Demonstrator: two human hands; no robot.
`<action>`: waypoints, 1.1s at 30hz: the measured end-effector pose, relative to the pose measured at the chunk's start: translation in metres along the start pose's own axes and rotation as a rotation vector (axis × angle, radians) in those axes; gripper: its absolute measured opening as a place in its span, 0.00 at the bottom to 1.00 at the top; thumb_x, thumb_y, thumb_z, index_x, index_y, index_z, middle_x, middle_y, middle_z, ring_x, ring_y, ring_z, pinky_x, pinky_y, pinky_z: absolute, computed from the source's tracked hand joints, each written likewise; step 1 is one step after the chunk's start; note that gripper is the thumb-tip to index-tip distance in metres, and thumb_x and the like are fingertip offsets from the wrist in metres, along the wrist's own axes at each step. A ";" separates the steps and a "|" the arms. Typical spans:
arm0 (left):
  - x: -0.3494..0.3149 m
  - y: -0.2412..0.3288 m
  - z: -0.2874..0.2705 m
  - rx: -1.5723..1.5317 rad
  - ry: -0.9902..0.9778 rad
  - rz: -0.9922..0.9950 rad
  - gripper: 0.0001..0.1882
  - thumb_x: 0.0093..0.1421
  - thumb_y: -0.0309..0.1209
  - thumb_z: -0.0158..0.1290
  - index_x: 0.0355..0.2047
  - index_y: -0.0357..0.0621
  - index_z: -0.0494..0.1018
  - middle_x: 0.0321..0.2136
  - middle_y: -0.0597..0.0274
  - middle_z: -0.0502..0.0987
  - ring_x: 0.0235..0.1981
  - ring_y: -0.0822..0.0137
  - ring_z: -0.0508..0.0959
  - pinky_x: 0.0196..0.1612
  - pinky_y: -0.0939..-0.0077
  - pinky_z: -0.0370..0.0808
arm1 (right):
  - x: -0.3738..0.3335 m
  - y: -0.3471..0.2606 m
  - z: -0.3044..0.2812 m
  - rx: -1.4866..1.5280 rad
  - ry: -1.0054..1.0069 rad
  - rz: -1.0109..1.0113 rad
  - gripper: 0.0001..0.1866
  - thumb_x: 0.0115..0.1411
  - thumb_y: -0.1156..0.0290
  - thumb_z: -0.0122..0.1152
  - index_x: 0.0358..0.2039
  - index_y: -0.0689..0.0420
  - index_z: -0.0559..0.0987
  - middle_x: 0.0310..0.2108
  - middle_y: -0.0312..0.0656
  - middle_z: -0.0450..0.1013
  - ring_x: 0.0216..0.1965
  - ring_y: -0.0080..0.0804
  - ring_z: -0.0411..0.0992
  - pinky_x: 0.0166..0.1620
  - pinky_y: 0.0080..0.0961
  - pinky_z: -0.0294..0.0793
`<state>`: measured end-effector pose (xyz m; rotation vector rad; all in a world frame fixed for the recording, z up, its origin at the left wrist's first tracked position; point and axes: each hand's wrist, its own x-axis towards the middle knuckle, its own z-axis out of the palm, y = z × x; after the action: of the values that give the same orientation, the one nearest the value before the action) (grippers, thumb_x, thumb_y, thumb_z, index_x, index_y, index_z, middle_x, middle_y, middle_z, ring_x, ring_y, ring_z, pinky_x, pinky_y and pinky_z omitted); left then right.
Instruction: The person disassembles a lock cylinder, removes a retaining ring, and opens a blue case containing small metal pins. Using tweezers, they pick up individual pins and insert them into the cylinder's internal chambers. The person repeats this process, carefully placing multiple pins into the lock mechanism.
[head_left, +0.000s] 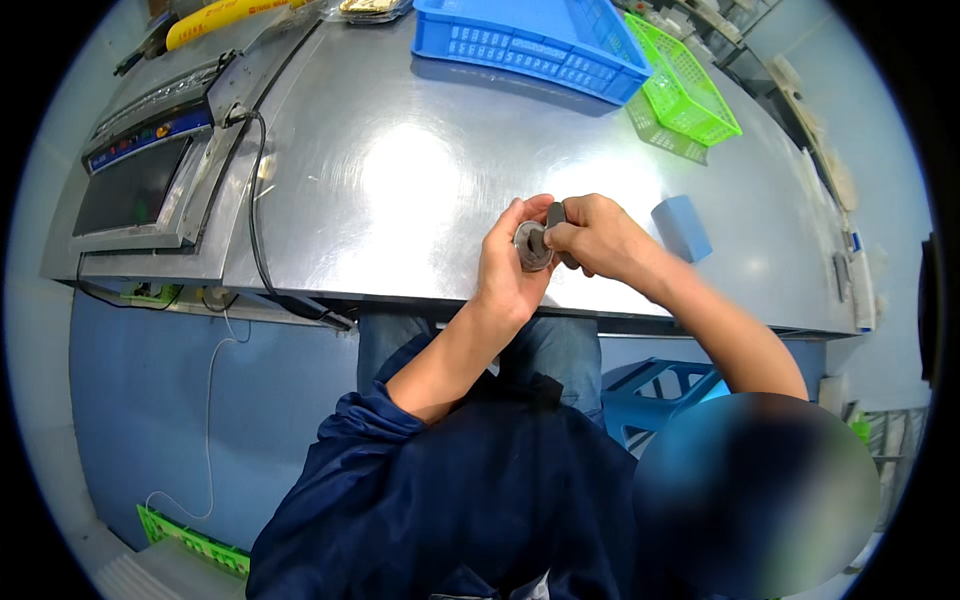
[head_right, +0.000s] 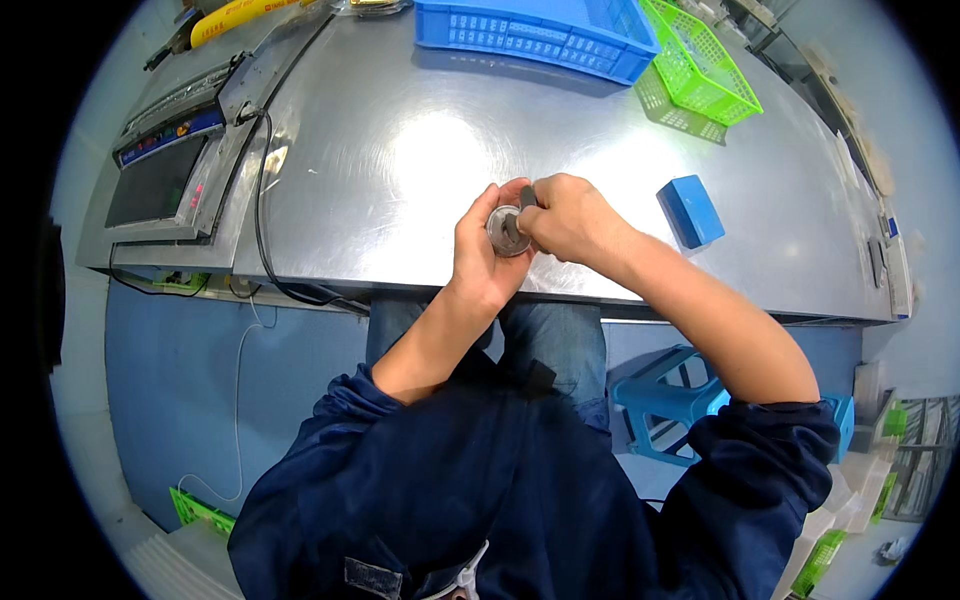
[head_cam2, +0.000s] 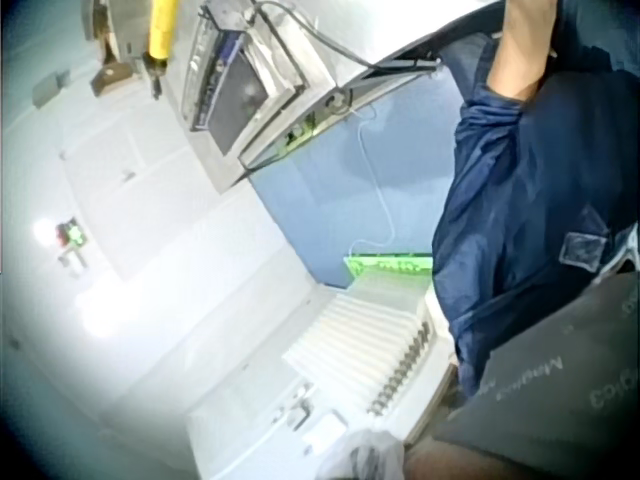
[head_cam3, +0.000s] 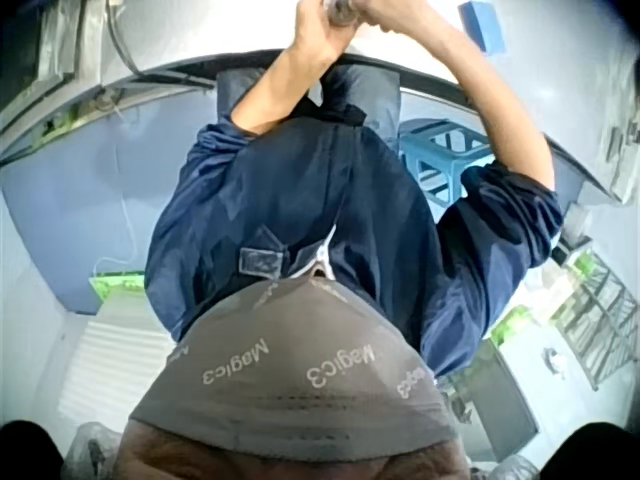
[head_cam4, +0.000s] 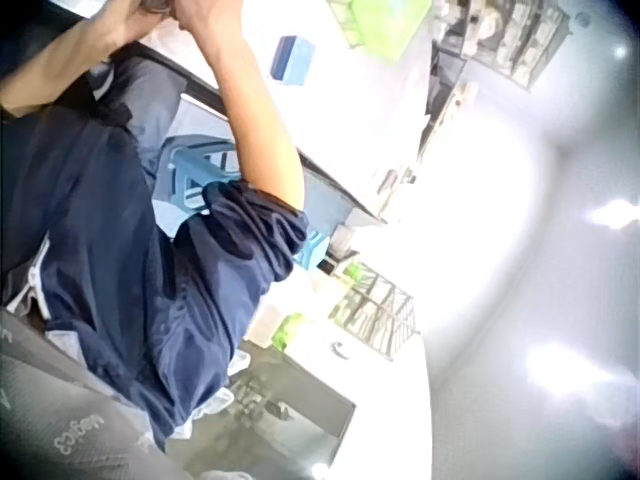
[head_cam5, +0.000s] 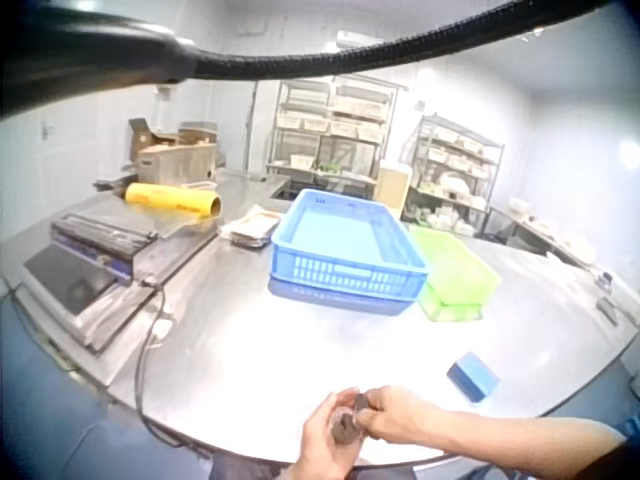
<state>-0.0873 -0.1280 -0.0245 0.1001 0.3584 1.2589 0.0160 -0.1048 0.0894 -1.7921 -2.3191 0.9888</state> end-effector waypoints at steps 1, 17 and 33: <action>0.000 0.001 0.000 -0.001 -0.002 -0.008 0.17 0.66 0.41 0.40 0.44 0.42 0.70 0.38 0.61 0.74 0.41 0.65 0.73 0.47 0.69 0.70 | 0.002 0.006 0.002 -0.202 0.053 -0.155 0.11 0.51 0.68 0.54 0.26 0.64 0.79 0.22 0.42 0.75 0.25 0.33 0.75 0.30 0.30 0.74; 0.002 0.007 0.005 -0.033 0.007 0.061 0.19 0.69 0.42 0.32 0.44 0.43 0.67 0.38 0.58 0.73 0.46 0.62 0.73 0.50 0.65 0.68 | -0.022 -0.001 0.007 0.506 0.067 0.136 0.09 0.54 0.70 0.55 0.24 0.64 0.75 0.17 0.39 0.70 0.14 0.21 0.68 0.16 0.18 0.64; 0.002 0.009 -0.002 -0.045 0.036 -0.128 0.17 0.66 0.42 0.40 0.46 0.43 0.68 0.39 0.60 0.74 0.42 0.68 0.74 0.46 0.72 0.73 | -0.010 0.012 0.004 -0.813 0.221 -0.802 0.09 0.48 0.73 0.58 0.32 0.59 0.77 0.30 0.38 0.73 0.32 0.34 0.72 0.36 0.28 0.73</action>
<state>-0.0955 -0.1238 -0.0248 0.0156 0.3613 1.1429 0.0275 -0.1134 0.0838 -0.7646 -3.0398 -0.2845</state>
